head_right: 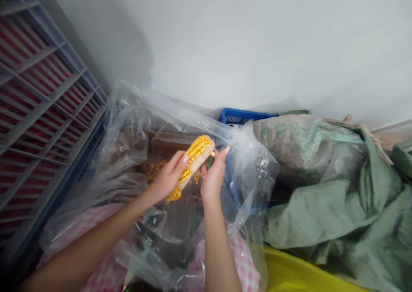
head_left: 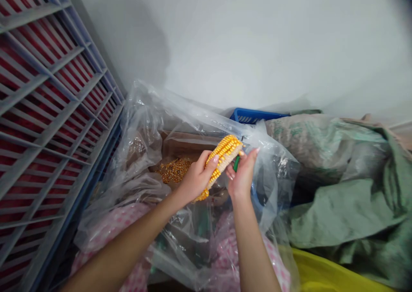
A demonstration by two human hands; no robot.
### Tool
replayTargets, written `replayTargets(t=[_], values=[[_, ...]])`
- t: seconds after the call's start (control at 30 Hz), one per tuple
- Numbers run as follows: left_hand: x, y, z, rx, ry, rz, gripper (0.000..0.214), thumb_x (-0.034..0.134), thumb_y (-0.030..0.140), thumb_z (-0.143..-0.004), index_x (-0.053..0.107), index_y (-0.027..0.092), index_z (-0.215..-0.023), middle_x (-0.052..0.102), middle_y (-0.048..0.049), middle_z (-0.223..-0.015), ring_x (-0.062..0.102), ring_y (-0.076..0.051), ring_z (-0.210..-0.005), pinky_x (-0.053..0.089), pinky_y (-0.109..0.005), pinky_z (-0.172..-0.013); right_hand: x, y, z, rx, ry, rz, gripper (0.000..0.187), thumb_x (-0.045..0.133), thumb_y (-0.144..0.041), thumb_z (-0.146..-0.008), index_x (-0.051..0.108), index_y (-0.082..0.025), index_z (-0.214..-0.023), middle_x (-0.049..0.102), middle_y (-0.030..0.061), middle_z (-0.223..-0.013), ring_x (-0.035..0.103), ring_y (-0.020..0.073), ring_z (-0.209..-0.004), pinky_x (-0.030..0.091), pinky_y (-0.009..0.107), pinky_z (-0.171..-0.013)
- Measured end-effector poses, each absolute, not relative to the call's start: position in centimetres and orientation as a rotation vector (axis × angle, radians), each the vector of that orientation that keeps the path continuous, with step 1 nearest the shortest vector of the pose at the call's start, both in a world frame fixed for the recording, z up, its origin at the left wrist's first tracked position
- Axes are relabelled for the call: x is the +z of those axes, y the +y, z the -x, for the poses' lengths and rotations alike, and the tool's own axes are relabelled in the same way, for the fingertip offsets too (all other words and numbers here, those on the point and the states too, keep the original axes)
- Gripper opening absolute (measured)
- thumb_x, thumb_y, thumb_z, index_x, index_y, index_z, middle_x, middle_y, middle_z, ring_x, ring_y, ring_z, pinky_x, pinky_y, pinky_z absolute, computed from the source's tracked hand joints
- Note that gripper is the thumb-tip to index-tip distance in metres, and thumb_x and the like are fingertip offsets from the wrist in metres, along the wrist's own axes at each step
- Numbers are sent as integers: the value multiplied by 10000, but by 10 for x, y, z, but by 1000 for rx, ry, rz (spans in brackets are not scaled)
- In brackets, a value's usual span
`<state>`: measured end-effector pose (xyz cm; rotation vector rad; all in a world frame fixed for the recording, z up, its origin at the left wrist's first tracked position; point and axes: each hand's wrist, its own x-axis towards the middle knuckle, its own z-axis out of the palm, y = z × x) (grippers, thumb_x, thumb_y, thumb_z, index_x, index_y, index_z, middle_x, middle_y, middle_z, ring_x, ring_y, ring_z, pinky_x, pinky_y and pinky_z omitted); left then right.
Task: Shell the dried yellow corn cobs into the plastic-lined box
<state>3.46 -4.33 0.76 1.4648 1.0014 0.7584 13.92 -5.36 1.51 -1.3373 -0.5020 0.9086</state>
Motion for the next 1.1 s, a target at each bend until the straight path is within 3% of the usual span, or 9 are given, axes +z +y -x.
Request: replayTargets(t=[0.07, 0.17, 0.43, 0.83, 1.1], values=[[11, -42, -31, 733, 1019, -1584, 337, 351, 470, -837, 494, 200, -978, 584, 3, -766, 549, -134, -693, 413, -223, -639, 21, -54, -141, 994, -442, 1254, 585, 219, -728, -731, 435, -191, -646, 257, -93, -460, 130, 36, -324, 96, 192, -319], [14, -41, -28, 693, 1035, -1643, 336, 368, 451, -832, 495, 199, -1012, 613, -11, -801, 566, -157, -742, 406, -229, -659, 23, -54, -143, 953, -413, 1268, 528, 339, -705, -718, 418, -191, -626, 267, -90, -470, 145, 32, -332, 84, 195, -324], [17, -43, -28, 645, 963, -1700, 321, 359, 437, -840, 503, 202, -1004, 627, -15, -837, 578, -156, -782, 410, -217, -668, 12, -56, -151, 652, -485, 1536, 511, 385, -659, -726, 484, -173, -602, 471, -29, -519, 434, 98, -477, 320, 223, -443], [26, -33, -16, 458, 885, -1804, 354, 329, 476, -843, 522, 210, -973, 564, 37, -684, 520, -111, -616, 364, -195, -575, 11, -61, -156, 581, -517, 1589, 511, 385, -640, -741, 374, -197, -487, 366, -46, -437, 309, 77, -408, 261, 232, -409], [22, -33, -21, 511, 883, -1777, 351, 313, 463, -854, 511, 196, -965, 592, 19, -812, 547, -119, -727, 378, -199, -640, 18, -58, -165, 904, -479, 1577, 666, 169, -741, -723, 510, -180, -610, 259, -82, -371, 175, 61, -308, 119, 233, -335]])
